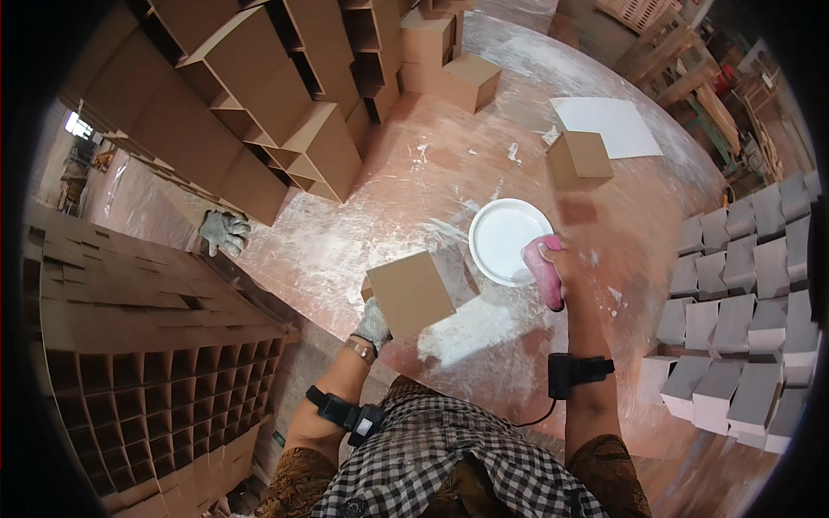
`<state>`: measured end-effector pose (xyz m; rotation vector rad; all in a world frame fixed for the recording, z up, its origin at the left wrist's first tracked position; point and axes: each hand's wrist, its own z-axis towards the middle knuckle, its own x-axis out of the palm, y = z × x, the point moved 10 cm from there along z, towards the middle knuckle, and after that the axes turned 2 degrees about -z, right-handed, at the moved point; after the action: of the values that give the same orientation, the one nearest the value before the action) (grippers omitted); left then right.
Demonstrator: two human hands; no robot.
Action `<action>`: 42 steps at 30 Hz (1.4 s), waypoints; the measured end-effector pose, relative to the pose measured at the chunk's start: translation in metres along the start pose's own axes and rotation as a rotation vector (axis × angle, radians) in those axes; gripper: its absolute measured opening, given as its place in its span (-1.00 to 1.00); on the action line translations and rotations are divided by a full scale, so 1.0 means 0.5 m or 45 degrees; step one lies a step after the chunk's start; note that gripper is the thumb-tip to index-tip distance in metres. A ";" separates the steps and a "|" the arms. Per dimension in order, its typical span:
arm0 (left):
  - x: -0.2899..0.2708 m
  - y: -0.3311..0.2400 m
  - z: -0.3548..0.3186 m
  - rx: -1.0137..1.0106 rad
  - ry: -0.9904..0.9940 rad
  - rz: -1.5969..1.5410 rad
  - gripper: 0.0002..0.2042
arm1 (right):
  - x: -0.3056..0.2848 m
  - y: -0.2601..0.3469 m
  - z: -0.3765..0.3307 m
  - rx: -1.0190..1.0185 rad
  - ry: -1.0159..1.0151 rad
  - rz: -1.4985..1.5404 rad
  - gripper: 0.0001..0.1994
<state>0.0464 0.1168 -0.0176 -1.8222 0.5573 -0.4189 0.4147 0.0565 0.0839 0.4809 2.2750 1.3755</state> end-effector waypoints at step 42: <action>0.051 -0.147 0.000 0.103 0.268 0.925 -0.58 | 0.349 0.170 -0.368 -0.986 0.128 -0.740 -0.78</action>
<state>0.0795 0.1216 0.0524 -1.3819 1.2673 -0.1283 0.1755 0.0456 0.2028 -0.4680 1.5500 1.7878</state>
